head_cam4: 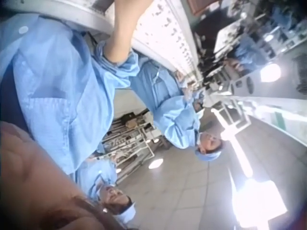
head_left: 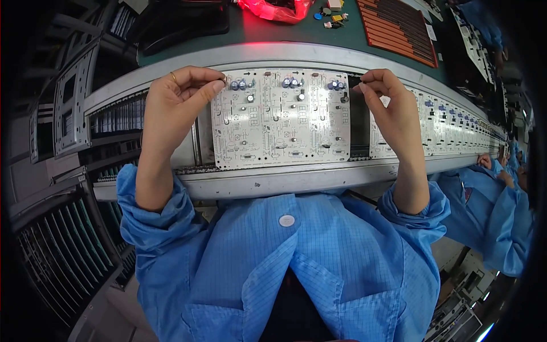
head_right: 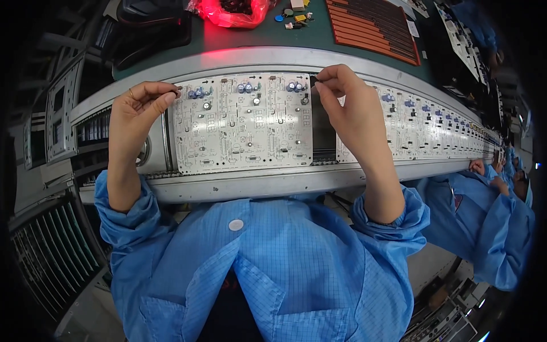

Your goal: Assembling components onto printed circuit boards on an assembly line.

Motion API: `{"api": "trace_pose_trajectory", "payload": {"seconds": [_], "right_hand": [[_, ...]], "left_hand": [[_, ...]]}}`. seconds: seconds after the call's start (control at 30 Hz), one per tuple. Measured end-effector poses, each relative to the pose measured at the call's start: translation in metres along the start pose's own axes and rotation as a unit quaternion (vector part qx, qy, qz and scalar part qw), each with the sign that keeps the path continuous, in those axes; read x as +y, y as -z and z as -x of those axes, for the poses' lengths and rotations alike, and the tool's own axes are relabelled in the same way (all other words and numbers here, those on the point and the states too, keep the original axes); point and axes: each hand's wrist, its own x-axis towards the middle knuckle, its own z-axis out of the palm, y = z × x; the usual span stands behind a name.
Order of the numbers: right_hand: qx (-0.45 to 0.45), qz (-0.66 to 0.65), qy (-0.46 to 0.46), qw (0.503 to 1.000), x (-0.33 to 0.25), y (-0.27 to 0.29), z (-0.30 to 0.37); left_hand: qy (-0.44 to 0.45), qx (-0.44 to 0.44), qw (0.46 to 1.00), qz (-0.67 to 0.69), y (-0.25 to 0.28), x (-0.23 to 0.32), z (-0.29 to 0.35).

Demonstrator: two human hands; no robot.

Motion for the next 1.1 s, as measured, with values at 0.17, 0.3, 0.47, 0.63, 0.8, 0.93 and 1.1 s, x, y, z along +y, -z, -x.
{"api": "trace_pose_trajectory", "payload": {"seconds": [0.17, 0.3, 0.47, 0.63, 0.8, 0.93, 1.1], "right_hand": [[-0.008, -0.006, 0.007, 1.000, -0.002, 0.009, 0.003], [-0.012, 0.006, 0.028, 1.000, -0.007, 0.007, -0.004], [0.204, 0.319, -0.147, 0.914, 0.064, 0.071, -0.028], [0.172, 0.480, -0.350, 0.786, 0.128, 0.136, -0.027], [0.057, 0.085, -0.082, 0.991, 0.044, 0.076, -0.023], [-0.075, 0.080, 0.011, 0.994, -0.019, 0.024, -0.023], [-0.166, 0.043, 0.088, 0.981, -0.058, -0.015, -0.023]], "left_hand": [[-0.001, -0.002, 1.000, -0.013, -0.007, 0.004, -0.006], [0.014, 0.010, 0.998, -0.060, 0.001, 0.002, -0.001], [0.034, 0.030, 0.997, -0.064, 0.009, -0.006, 0.008], [0.037, 0.024, 0.998, -0.055, 0.006, -0.007, 0.007], [0.023, 0.033, 0.994, -0.098, 0.006, -0.002, 0.010], [0.012, 0.028, 0.994, -0.102, -0.001, 0.001, -0.002], [0.011, 0.048, 0.992, -0.117, 0.003, -0.002, -0.002]]}}
